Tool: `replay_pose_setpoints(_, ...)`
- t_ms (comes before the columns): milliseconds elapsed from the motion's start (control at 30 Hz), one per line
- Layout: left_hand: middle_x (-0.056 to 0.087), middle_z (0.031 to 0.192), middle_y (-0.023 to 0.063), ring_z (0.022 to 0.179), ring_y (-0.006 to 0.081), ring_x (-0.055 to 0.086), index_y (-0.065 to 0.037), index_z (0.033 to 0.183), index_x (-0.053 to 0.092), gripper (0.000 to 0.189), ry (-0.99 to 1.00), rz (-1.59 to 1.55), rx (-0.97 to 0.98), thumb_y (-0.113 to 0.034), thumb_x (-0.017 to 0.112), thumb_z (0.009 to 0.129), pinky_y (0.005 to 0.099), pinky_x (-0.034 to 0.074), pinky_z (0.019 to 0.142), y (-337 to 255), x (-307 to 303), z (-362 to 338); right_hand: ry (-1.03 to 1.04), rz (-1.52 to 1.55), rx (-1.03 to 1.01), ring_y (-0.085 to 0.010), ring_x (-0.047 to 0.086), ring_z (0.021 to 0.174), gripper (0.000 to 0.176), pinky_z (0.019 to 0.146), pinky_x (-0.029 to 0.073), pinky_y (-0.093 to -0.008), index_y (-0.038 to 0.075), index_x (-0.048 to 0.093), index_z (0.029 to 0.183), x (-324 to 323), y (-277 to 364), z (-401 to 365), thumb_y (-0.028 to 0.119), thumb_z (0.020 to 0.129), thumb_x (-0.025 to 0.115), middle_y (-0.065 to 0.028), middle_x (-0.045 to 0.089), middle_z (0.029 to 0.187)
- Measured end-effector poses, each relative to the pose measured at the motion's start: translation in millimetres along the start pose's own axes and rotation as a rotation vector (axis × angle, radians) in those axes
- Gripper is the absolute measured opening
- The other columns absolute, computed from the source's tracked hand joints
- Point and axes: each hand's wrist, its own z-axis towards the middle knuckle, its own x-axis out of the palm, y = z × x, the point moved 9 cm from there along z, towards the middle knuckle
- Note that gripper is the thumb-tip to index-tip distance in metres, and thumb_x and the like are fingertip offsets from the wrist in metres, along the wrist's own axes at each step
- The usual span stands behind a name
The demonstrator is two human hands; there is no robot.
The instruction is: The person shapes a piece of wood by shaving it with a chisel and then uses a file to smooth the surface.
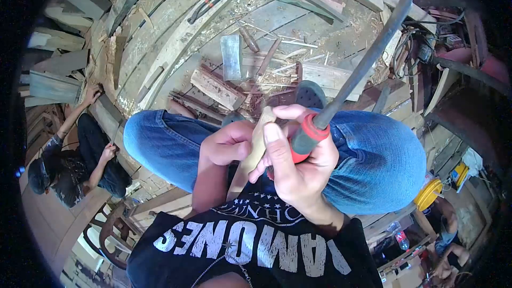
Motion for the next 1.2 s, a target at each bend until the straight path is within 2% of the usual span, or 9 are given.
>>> replay_pose_setpoints(67, 0.065, 0.076, 0.0093, 0.062, 0.0170, 0.064, 0.005, 0.103, 0.059, 0.039, -0.076, 0.098, -0.023, -0.031, 0.045, 0.102, 0.0275, 0.049, 0.056, -3.7, -4.1, 2.4, -0.063, 0.006, 0.032, -0.0085, 0.051, 0.051, 0.023, 0.049, 0.042, -0.0229, -0.002, 0.050, 0.116, -3.6, -3.2, -1.2, 0.004, 0.095, 0.056, -0.0021, 0.052, 0.063)
replay_pose_setpoints(133, 0.063, 0.073, 0.0087, 0.060, 0.0173, 0.063, 0.003, 0.100, 0.059, 0.041, -0.089, 0.171, -0.032, -0.033, 0.041, 0.103, 0.0278, 0.050, 0.056, -9.1, -2.2, 3.3, -0.086, -0.007, 0.045, -0.0084, 0.049, 0.052, 0.021, 0.050, 0.043, -0.0233, -0.001, 0.050, 0.116, -7.8, -10.2, -3.6, 0.007, 0.097, 0.053, -0.0025, 0.051, 0.064)
replay_pose_setpoints(200, 0.061, 0.069, 0.0087, 0.058, 0.0171, 0.061, 0.002, 0.095, 0.058, 0.046, -0.242, -0.010, -0.110, -0.037, 0.037, 0.104, 0.0288, 0.050, 0.056, -2.9, -8.5, -0.1, -0.099, 0.092, 0.130, -0.0089, 0.046, 0.051, 0.023, 0.049, 0.042, -0.0241, -0.002, 0.050, 0.116, -8.5, -17.7, -4.2, 0.015, 0.101, 0.049, -0.0034, 0.050, 0.063)
replay_pose_setpoints(267, 0.055, 0.060, 0.0049, 0.052, 0.0149, 0.057, 0.000, 0.087, 0.057, 0.054, -0.574, 0.007, -0.219, -0.045, 0.032, 0.104, 0.0279, 0.048, 0.052, 0.2, -27.8, -10.6, -0.068, -0.010, 0.209, -0.0108, 0.047, 0.051, 0.037, 0.050, 0.042, -0.0247, -0.004, 0.050, 0.117, -11.6, -28.2, -5.2, 0.028, 0.105, 0.038, -0.0050, 0.050, 0.062)
replay_pose_setpoints(367, 0.047, 0.057, -0.0002, 0.045, 0.0099, 0.046, -0.002, 0.085, 0.057, 0.054, -0.813, -0.040, -0.235, -0.046, 0.033, 0.103, 0.0243, 0.040, 0.046, -0.7, -49.0, -21.6, -0.002, -0.063, 0.253, -0.0092, 0.048, 0.050, 0.036, 0.050, 0.042, -0.0236, -0.003, 0.051, 0.118, -7.9, -39.9, -9.9, 0.028, 0.104, 0.039, -0.0042, 0.052, 0.062)
replay_pose_setpoints(600, 0.048, 0.061, 0.0004, 0.047, 0.0081, 0.043, -0.001, 0.086, 0.058, 0.049, -0.834, -0.179, -0.070, -0.045, 0.041, 0.102, 0.0216, 0.036, 0.045, -8.2, -65.8, -24.6, 0.186, -0.439, 0.339, -0.0087, 0.049, 0.048, 0.033, 0.047, 0.040, -0.0226, 0.000, 0.053, 0.116, 5.3, -58.9, -20.8, 0.027, 0.104, 0.039, -0.0036, 0.053, 0.060)
replay_pose_setpoints(767, 0.043, 0.059, -0.0013, 0.043, 0.0072, 0.037, -0.003, 0.087, 0.054, 0.049, -0.965, -0.111, -0.159, -0.048, 0.039, 0.102, 0.0216, 0.029, 0.041, -10.4, -75.7, -33.4, 0.210, -0.646, 0.216, -0.0080, 0.049, 0.043, 0.025, 0.041, 0.037, -0.0238, 0.001, 0.052, 0.108, 6.6, -59.8, -30.3, 0.022, 0.102, 0.040, -0.0020, 0.051, 0.054)
replay_pose_setpoints(1000, 0.040, 0.061, -0.0025, 0.046, 0.0055, 0.035, -0.006, 0.090, 0.053, 0.041, -1.089, -0.116, -0.113, -0.043, 0.042, 0.102, 0.0200, 0.028, 0.042, -12.7, -83.2, -33.8, 0.292, -0.858, 0.181, -0.0111, 0.054, 0.043, 0.021, 0.041, 0.039, -0.0271, 0.001, 0.053, 0.106, 4.8, -79.0, -49.6, 0.018, 0.101, 0.043, -0.0025, 0.052, 0.051)
replay_pose_setpoints(1200, 0.039, 0.064, -0.0026, 0.049, 0.0056, 0.034, -0.007, 0.092, 0.054, 0.042, -1.064, -0.028, -0.134, -0.045, 0.041, 0.102, 0.0208, 0.030, 0.045, -0.4, -92.0, -34.9, 0.280, -0.980, 0.103, -0.0249, 0.059, 0.044, 0.018, 0.043, 0.042, -0.0369, -0.001, 0.051, 0.098, 11.4, -76.0, -41.5, 0.017, 0.099, 0.047, -0.0101, 0.052, 0.049)
